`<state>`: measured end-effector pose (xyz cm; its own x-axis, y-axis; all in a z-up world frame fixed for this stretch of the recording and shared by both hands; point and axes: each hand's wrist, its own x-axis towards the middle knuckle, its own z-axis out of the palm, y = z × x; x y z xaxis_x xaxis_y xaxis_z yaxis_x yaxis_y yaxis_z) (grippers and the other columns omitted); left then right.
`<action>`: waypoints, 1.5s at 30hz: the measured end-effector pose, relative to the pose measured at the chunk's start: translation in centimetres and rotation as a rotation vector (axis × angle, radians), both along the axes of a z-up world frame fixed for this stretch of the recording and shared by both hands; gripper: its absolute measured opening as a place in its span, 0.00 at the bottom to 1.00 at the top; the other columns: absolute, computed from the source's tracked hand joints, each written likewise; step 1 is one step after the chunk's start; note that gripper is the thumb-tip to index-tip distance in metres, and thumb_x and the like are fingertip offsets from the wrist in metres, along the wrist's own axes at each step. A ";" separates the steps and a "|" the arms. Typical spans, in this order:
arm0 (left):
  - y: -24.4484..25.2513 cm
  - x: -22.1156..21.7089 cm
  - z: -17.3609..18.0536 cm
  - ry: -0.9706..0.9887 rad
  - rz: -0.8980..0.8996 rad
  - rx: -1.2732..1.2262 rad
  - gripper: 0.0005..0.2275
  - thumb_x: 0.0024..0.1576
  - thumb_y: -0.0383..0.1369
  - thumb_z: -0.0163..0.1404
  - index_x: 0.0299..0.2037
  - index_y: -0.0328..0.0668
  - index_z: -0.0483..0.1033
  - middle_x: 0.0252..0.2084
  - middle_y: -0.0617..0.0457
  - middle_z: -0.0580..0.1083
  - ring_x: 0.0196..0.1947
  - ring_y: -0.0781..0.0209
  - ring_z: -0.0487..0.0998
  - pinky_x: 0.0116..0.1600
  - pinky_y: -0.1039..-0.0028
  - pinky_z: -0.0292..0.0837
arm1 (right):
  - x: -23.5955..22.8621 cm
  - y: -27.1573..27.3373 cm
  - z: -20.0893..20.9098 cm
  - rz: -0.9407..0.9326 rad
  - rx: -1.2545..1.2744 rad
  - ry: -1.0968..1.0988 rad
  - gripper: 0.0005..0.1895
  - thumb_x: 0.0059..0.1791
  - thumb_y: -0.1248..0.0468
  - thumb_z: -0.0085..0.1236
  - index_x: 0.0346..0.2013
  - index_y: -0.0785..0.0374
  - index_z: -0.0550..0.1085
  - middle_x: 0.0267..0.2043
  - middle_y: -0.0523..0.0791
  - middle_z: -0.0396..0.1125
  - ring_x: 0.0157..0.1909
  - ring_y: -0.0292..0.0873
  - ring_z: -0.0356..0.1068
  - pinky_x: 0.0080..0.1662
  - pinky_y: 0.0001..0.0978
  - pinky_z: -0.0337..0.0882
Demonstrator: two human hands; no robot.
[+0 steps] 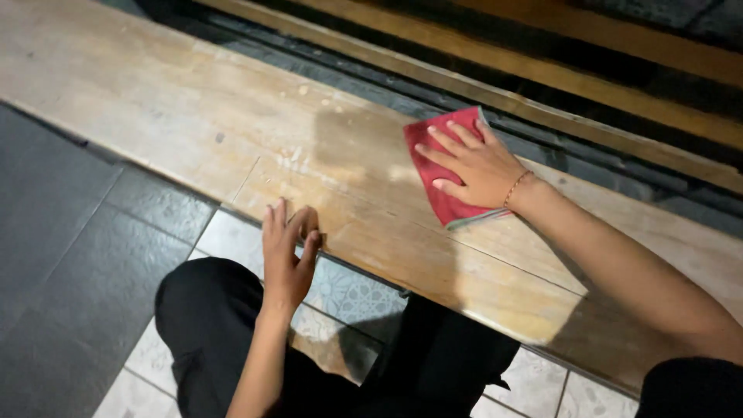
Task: The person sits on the floor and sands a long wooden plank using a red sanding block. They move the block back and forth along the length of the plank, occasionally adjusting their grip and position to cover different areas.
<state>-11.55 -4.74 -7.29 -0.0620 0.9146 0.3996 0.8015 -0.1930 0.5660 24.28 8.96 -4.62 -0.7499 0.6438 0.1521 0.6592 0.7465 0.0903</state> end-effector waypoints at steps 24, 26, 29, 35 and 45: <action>-7.0 -15.1 4.5 -0.485 0.160 -0.125 0.10 0.64 0.35 0.47 0.48 0.45 0.81 0.60 0.47 0.74 0.62 0.56 0.74 0.67 0.66 0.63 | -23.8 0.4 9.7 0.368 0.192 -0.225 0.25 0.43 0.52 0.34 0.54 0.53 0.56 0.35 0.39 0.51 0.38 0.39 0.54 0.42 0.29 0.62; -7.0 -17.2 5.8 -0.491 0.143 -0.154 0.13 0.63 0.39 0.46 0.50 0.46 0.80 0.62 0.47 0.74 0.64 0.55 0.72 0.63 0.64 0.65 | -22.1 5.0 9.6 -0.142 -0.211 -0.154 0.26 0.56 0.49 0.25 0.65 0.42 0.65 0.66 0.39 0.61 0.65 0.45 0.58 0.63 0.50 0.54; -5.2 -20.2 7.3 -0.346 0.079 -0.098 0.12 0.63 0.36 0.47 0.51 0.43 0.79 0.62 0.43 0.73 0.65 0.51 0.72 0.70 0.62 0.60 | -21.6 9.9 4.4 -0.345 -0.394 -0.086 0.37 0.55 0.37 0.20 0.78 0.41 0.42 0.82 0.48 0.33 0.80 0.59 0.31 0.73 0.63 0.32; 4.3 -26.1 6.9 -0.152 -0.082 0.023 0.10 0.65 0.34 0.48 0.52 0.45 0.78 0.63 0.43 0.71 0.66 0.46 0.70 0.69 0.58 0.60 | -33.3 0.2 2.0 0.147 -0.347 0.025 0.37 0.52 0.37 0.44 0.74 0.39 0.55 0.79 0.41 0.46 0.78 0.62 0.40 0.64 0.76 0.42; 20.2 -33.0 -1.6 0.402 -0.510 -0.111 0.36 0.54 0.64 0.46 0.73 0.63 0.61 0.79 0.55 0.54 0.78 0.53 0.50 0.72 0.50 0.39 | -19.9 5.6 1.0 -1.130 -0.369 0.194 0.40 0.53 0.37 0.26 0.77 0.45 0.49 0.82 0.46 0.39 0.81 0.58 0.32 0.70 0.66 0.32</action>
<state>-44.53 15.49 -8.85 0.5250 0.8265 0.2030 0.7779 -0.5628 0.2796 4.39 14.54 -3.58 0.2802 0.9509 -0.1314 0.9366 -0.3009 -0.1798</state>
